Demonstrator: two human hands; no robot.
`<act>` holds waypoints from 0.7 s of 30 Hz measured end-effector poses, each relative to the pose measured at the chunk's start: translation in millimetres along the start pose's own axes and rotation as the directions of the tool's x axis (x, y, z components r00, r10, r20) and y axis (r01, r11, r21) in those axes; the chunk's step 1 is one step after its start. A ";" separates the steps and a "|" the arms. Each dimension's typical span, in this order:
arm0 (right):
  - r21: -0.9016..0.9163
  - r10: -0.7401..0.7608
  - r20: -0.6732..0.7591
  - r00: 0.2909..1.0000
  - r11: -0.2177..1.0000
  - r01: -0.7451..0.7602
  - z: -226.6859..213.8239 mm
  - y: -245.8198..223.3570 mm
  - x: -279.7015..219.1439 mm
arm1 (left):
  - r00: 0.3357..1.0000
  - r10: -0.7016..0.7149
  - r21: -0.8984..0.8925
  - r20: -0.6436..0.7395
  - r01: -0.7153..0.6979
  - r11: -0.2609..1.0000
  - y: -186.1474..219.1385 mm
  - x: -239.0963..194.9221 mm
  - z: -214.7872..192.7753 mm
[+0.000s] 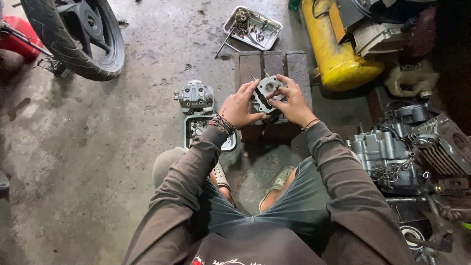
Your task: Inspecting the valve movement and fit within a motorcycle cylinder head by manually pushing valves and using a small rod.
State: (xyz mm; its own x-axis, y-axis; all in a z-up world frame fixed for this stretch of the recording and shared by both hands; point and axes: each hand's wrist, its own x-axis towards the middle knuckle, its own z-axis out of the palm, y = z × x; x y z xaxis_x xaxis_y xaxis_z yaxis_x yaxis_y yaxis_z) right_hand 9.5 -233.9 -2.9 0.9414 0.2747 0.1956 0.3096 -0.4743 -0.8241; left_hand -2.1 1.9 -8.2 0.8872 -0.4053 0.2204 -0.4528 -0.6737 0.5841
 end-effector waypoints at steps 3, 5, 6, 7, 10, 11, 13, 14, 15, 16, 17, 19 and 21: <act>-0.045 -0.001 0.015 1.000 0.999 0.002 -3.1 -2.5 1.2 | 1.000 -0.001 -0.009 -0.006 0.001 1.000 1.7 0.2 -1.7; -0.040 0.000 0.031 1.000 0.999 0.001 -5.3 -1.2 1.4 | 1.000 -0.007 -0.005 -0.005 0.007 1.000 1.5 0.1 -0.5; -0.036 0.000 0.047 0.999 0.999 0.001 -5.9 -0.8 1.5 | 1.000 -0.011 -0.001 -0.005 0.011 1.000 1.1 -0.5 -0.1; -0.035 0.002 0.051 0.999 0.999 0.000 -4.5 0.4 1.2 | 1.000 -0.016 -0.002 -0.005 0.016 1.000 0.8 -0.8 0.0; -0.027 0.001 0.031 1.000 1.000 -0.001 -1.3 3.9 0.4 | 1.000 -0.017 0.008 -0.012 0.017 1.000 0.5 -1.0 0.6; -0.030 0.009 0.014 1.000 1.000 -0.009 -0.7 4.9 1.1 | 1.000 -0.012 0.010 -0.016 0.012 1.000 0.3 -0.7 0.9; -0.034 0.017 -0.002 1.000 0.999 -0.017 1.2 11.1 1.9 | 1.000 -0.009 0.012 -0.021 0.010 1.000 -0.4 0.0 3.0; -0.041 0.015 -0.021 1.000 0.999 -0.016 2.9 16.6 2.1 | 0.999 0.008 0.062 -0.032 -0.006 0.998 -1.2 0.3 4.9; -0.048 0.012 -0.036 0.999 0.999 -0.014 5.0 22.2 2.6 | 0.999 0.022 0.110 -0.045 -0.017 0.994 -2.1 -0.3 7.2; -0.048 0.012 -0.029 1.000 0.999 -0.013 2.9 21.8 6.4 | 0.999 0.016 0.108 -0.047 -0.011 0.994 0.2 2.2 6.8; -0.051 -0.029 -0.039 0.999 0.998 0.027 3.8 22.0 5.4 | 0.998 0.017 0.109 -0.065 -0.010 0.994 2.7 -0.6 8.3; -0.049 -0.060 -0.041 0.997 0.997 0.058 5.2 19.6 2.7 | 0.997 0.008 0.104 -0.075 -0.001 0.995 3.5 -1.9 14.8; -0.061 -0.069 -0.048 0.996 0.996 0.066 3.3 13.2 1.3 | 0.993 0.023 0.051 -0.115 -0.017 0.999 1.1 4.1 23.4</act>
State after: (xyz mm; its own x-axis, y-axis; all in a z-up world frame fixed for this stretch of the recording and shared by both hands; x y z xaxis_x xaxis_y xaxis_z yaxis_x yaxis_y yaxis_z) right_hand 14.5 -237.0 -15.3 0.9231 0.2660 0.2776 0.3788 -0.5052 -0.7755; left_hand -1.0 -15.0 -25.0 0.8810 -0.3469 0.3217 -0.4717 -0.6972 0.5398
